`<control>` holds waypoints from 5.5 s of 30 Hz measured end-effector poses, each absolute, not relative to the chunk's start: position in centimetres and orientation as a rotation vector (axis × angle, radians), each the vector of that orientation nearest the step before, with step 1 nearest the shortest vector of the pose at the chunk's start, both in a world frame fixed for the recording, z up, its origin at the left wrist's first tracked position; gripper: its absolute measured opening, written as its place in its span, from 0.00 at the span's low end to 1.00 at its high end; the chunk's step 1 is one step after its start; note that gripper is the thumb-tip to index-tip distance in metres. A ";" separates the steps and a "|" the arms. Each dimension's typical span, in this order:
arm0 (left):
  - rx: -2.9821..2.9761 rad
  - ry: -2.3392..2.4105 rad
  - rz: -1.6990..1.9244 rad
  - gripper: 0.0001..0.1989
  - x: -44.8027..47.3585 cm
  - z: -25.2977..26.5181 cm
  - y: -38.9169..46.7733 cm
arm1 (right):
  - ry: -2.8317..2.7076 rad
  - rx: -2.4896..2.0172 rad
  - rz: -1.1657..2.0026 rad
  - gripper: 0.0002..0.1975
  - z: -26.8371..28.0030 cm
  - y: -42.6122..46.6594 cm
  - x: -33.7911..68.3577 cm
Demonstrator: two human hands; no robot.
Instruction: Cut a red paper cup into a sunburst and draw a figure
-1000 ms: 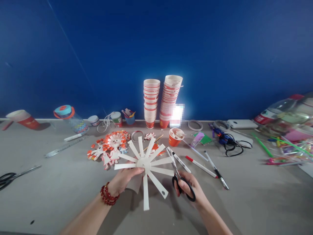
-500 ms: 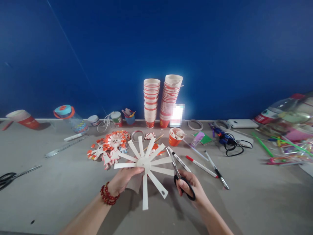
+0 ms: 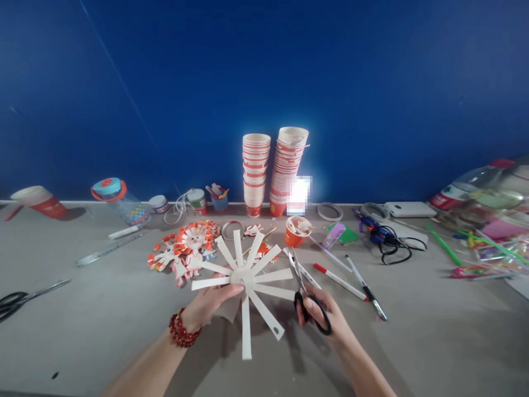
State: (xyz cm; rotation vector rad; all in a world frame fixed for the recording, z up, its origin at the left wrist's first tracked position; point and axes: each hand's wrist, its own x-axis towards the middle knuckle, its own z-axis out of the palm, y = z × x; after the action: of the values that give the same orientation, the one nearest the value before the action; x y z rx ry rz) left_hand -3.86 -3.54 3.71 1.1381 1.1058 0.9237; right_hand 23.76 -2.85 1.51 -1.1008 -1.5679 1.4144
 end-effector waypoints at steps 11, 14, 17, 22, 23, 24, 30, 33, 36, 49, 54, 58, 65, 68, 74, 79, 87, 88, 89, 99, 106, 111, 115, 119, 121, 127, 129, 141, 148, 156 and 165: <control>1.217 1.065 0.787 0.26 -4.0 3.8 -3.6 | -1.603 -1.015 1.576 0.31 2.1 -2.8 23.7; 1.220 1.068 0.781 0.23 -4.0 3.8 -3.5 | -1.583 -1.012 1.566 0.31 2.0 -2.9 23.8; 1.231 1.086 0.772 0.21 -4.0 4.0 -3.6 | -1.543 -1.023 1.564 0.30 1.9 -3.0 23.9; 1.239 1.100 0.757 0.21 -3.8 4.6 -3.7 | -1.531 -1.033 1.551 0.30 1.9 -3.0 23.9; 1.241 1.104 0.752 0.21 -3.8 4.6 -3.7 | -1.534 -1.033 1.549 0.30 1.8 -3.0 23.9; 1.241 1.109 0.750 0.21 -3.7 4.6 -3.6 | -1.533 -1.034 1.549 0.30 1.8 -3.0 23.9; 1.171 1.088 0.756 0.23 -3.8 4.2 -3.6 | -1.581 -1.062 1.513 0.31 1.9 -2.8 23.8; 1.150 1.078 0.771 0.23 -3.9 4.0 -3.6 | -1.593 -1.080 1.495 0.30 2.1 -2.8 23.9; 1.127 1.098 0.778 0.24 -3.9 4.0 -3.7 | -1.599 -1.085 1.478 0.31 2.1 -2.7 23.8; 1.097 1.049 0.808 0.25 -3.9 4.5 -3.6 | -1.505 -1.161 1.512 0.31 1.7 -2.8 23.7; 1.141 1.049 0.797 0.24 -4.3 4.7 -3.6 | -1.565 -1.183 1.470 0.31 2.2 -2.6 24.1; 1.258 1.086 0.714 0.24 -4.7 4.6 -3.4 | -1.727 -1.065 1.520 0.33 3.2 -2.3 24.9; 1.453 1.121 0.637 0.24 -5.1 4.4 -3.4 | -1.863 -1.036 1.725 0.32 4.8 -1.5 25.7; 1.493 1.101 0.640 0.24 -5.0 4.5 -3.4 | -1.903 -1.066 1.718 0.32 5.3 -0.7 25.6; 1.470 1.085 0.644 0.24 -4.9 4.7 -3.3 | -1.887 -1.051 1.641 0.32 4.9 0.2 25.2; 1.478 1.065 0.567 0.25 -5.1 4.1 -3.1 | -1.841 -1.076 1.659 0.32 4.2 0.2 25.0; 1.467 1.099 0.533 0.23 -5.1 3.9 -3.2 | -1.769 -1.122 1.669 0.32 3.5 0.2 25.0; 1.465 1.094 0.533 0.23 -5.1 3.9 -3.2 | -1.773 -1.120 1.665 0.32 3.3 0.3 25.0; 1.464 1.086 0.534 0.23 -5.2 3.9 -3.2 | -1.777 -1.119 1.659 0.32 3.2 0.3 25.0; 1.379 1.020 0.586 0.24 -5.0 3.9 -3.1 | -1.773 -1.162 1.640 0.33 3.0 0.4 25.2; 1.359 1.016 0.594 0.23 -5.1 3.7 -3.1 | -1.798 -1.184 1.605 0.33 2.9 0.3 25.2; 1.324 1.027 0.610 0.24 -5.2 3.4 -3.1 | -1.808 -1.203 1.592 0.33 2.9 0.3 25.4; 1.324 1.016 0.606 0.24 -5.0 3.7 -3.1 | -1.814 -1.220 1.569 0.33 2.8 0.4 25.5; 1.348 1.007 0.586 0.24 -4.9 4.2 -3.0 | -1.817 -1.229 1.548 0.34 2.9 0.5 25.5; 1.373 0.993 0.580 0.23 -5.0 4.2 -3.0 | -1.862 -1.220 1.444 0.35 3.0 0.6 25.7; 1.418 0.971 0.549 0.21 -5.1 3.6 -3.2 | -1.923 -1.136 1.512 0.33 3.9 0.9 26.5; 1.418 0.966 0.503 0.21 -5.0 3.6 -3.3 | -1.983 -1.046 1.633 0.33 4.6 1.0 26.7; 1.354 0.799 0.352 0.24 -4.7 3.9 -3.7 | -2.077 -0.977 1.842 0.30 6.4 1.1 25.8; 1.334 0.810 0.370 0.21 -4.8 3.9 -3.7 | -2.043 -1.001 1.749 0.32 6.0 1.1 25.5; 1.281 0.848 0.358 0.21 -4.9 3.8 -3.8 | -1.994 -1.032 1.756 0.33 5.3 1.1 25.6; 1.338 0.873 0.394 0.19 -5.2 3.6 -3.7 | -1.932 -1.090 1.716 0.34 4.5 0.9 25.7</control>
State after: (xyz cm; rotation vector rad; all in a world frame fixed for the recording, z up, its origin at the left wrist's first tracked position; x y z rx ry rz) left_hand -5.17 -3.65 3.61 1.3384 0.8729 0.3936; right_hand 25.68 0.95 4.53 -1.0903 -1.9324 1.7162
